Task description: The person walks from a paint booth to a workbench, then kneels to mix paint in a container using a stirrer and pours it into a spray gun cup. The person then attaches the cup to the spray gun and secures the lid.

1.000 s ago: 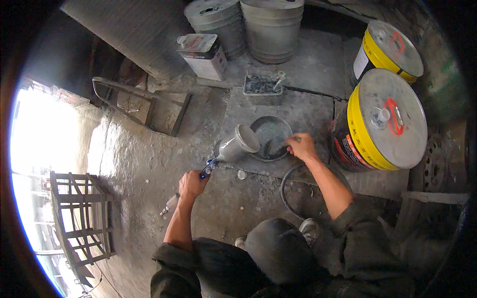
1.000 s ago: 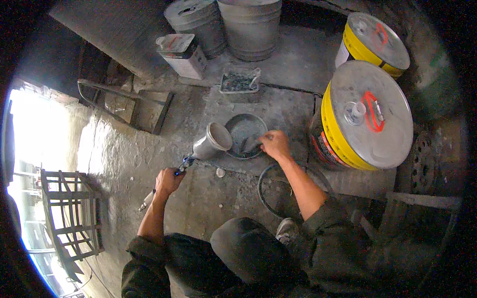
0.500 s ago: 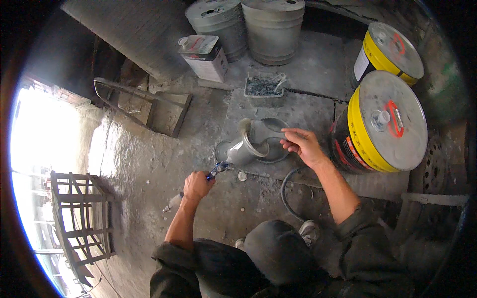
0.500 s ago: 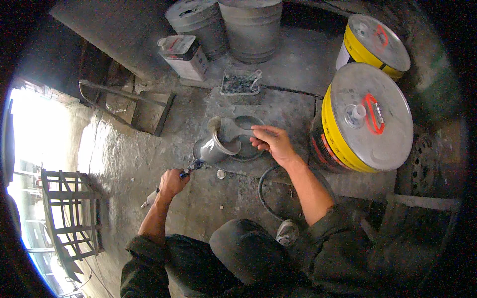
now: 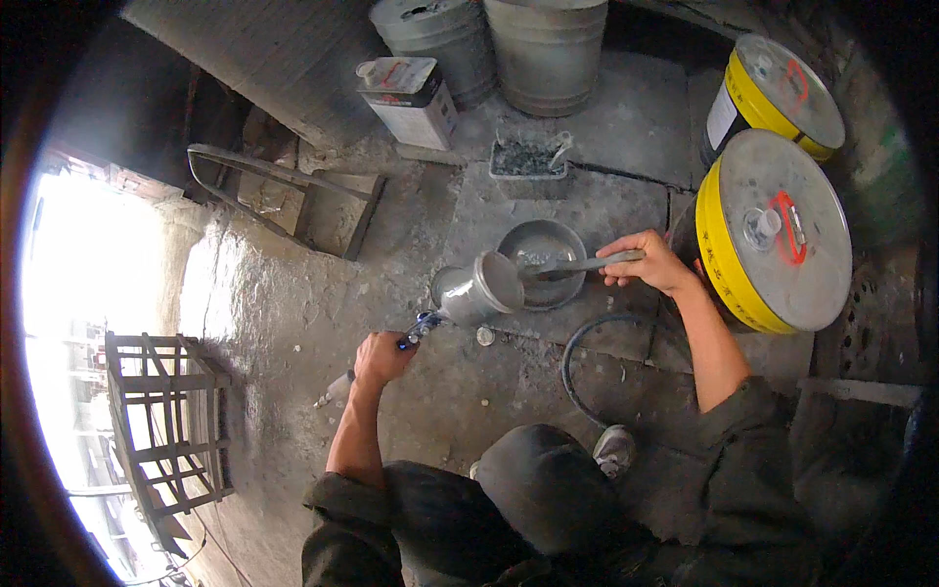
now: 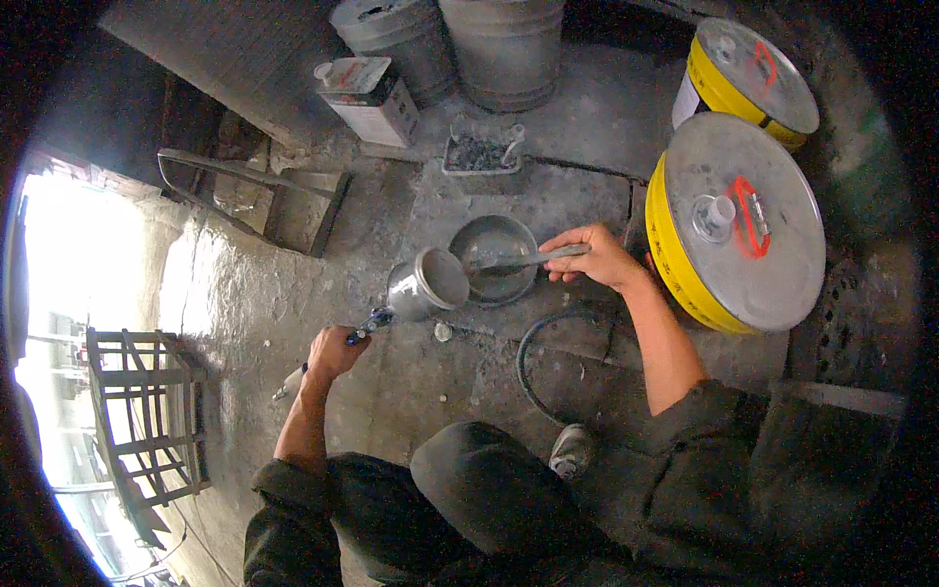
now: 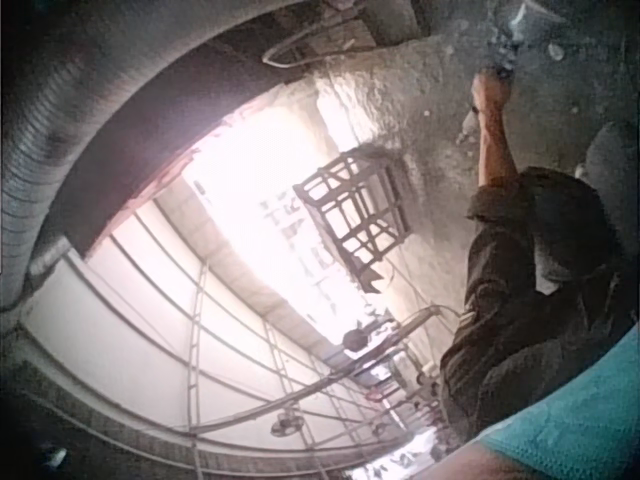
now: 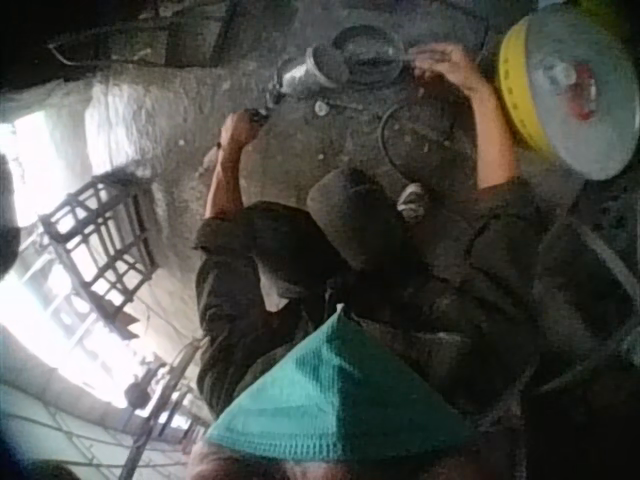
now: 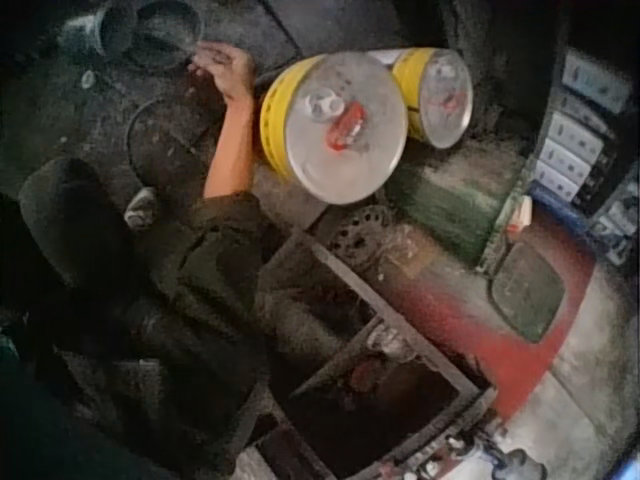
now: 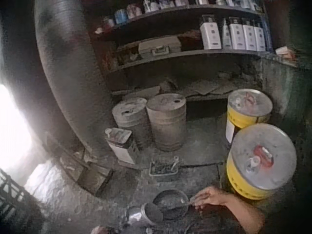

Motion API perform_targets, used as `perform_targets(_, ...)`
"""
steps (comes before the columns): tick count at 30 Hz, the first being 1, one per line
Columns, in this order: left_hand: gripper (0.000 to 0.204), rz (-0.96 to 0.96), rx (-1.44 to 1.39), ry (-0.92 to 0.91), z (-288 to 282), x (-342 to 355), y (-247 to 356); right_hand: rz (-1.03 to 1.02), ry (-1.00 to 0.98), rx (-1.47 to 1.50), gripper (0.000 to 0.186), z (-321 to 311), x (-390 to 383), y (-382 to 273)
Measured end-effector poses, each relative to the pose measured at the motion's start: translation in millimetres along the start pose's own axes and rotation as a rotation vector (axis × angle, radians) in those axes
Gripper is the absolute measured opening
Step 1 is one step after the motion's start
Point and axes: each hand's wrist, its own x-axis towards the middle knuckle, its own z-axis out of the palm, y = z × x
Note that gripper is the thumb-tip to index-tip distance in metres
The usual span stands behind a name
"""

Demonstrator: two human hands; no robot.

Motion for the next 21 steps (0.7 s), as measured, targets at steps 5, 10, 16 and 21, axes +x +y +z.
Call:
perform_targets(5, 0.034, -0.041, -0.063, 0.014, -1.7, 3.0, -4.3, -0.233, 0.128, -0.759, 0.029, 33.9, 24.1, 37.1)
perform_targets(10, 0.037, -0.037, -0.094, 0.06, 3.3, -1.6, -16.1, -0.052, -0.04, -0.933, 0.032, 61.9, 23.0, 11.9)
perform_targets(16, 0.037, -0.015, -0.117, 0.069, 6.5, 5.2, -19.0, -0.061, 0.166, -1.235, 0.037, 78.6, 29.2, 36.5)
perform_targets(21, 0.038, 0.039, -0.081, 0.097, 10.1, 5.8, -21.9, -0.009, 0.196, -1.183, 0.036, 67.7, 21.0, 32.6)
